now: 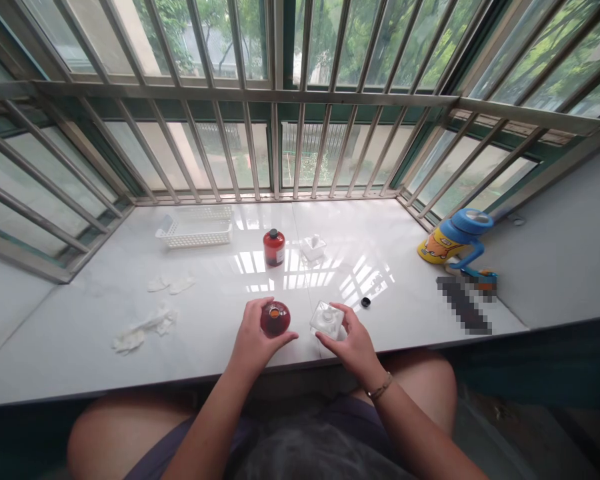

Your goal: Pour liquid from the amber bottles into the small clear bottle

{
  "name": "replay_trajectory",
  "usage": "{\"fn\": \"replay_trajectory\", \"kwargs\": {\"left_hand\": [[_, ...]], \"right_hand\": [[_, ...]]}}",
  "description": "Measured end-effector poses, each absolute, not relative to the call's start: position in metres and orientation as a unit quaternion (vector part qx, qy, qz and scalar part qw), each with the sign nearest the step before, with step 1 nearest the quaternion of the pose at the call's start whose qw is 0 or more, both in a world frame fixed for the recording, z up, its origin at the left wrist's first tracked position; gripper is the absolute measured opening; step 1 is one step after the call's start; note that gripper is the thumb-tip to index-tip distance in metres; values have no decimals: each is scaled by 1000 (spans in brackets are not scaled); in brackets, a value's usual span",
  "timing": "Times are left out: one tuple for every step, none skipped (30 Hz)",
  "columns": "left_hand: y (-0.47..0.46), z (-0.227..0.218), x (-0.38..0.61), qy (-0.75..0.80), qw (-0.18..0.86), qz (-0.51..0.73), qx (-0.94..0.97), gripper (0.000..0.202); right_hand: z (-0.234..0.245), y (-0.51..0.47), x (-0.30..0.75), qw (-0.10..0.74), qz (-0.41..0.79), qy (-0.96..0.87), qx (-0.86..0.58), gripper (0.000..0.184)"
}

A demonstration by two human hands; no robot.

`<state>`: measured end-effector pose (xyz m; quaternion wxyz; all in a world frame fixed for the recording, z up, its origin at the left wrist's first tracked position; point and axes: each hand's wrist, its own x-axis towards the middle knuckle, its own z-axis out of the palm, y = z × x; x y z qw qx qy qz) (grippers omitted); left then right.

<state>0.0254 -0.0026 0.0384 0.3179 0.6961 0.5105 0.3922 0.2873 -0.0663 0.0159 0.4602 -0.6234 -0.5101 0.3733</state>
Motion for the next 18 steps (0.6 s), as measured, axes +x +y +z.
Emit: {"fn": "replay_trajectory", "kwargs": {"left_hand": [[-3,38,25,508,319,394,696,78],[-4,38,24,502,324,393,699,79],[-5,38,23,492,335,387,705,80],[-5,39,22,478,350,376,712,83],[-5,39,20,465,370,361,719,87],[-5,40,18,453,392,342,724,91],[-5,40,17,445,413,322,726,93],[-5,40,16,441,430,306,726,92],[-5,40,15,439,441,296,724,90],[-5,39,15,440,444,294,723,86],[-5,39,15,440,440,299,723,82],[-6,39,15,440,430,311,724,79],[-6,40,16,439,417,325,727,78],[-7,41,16,437,402,339,730,77],[-7,43,16,434,386,351,734,77],[-8,45,15,432,370,361,739,78],[-8,48,14,430,354,368,745,79],[-9,52,12,428,338,370,752,80]], "right_hand": [[14,-67,288,454,372,-517,-624,74],[13,-67,289,450,372,-522,-621,74],[12,-68,289,450,376,-526,-616,74],[12,-69,289,452,381,-528,-610,74],[13,-70,289,455,387,-529,-603,75],[14,-71,289,460,393,-529,-596,75],[16,-71,289,464,397,-529,-589,76],[19,-72,289,468,400,-530,-583,76],[21,-72,289,472,402,-531,-578,76],[25,-72,289,475,402,-533,-573,75],[28,-72,289,477,402,-535,-570,75],[32,-72,290,478,402,-537,-567,75],[36,-72,290,477,401,-540,-566,74],[40,-73,290,476,398,-545,-564,74],[44,-73,291,473,393,-553,-562,74],[49,-73,291,468,388,-563,-560,73],[53,-73,292,463,381,-574,-557,72],[57,-74,292,456,375,-587,-554,72]]}}
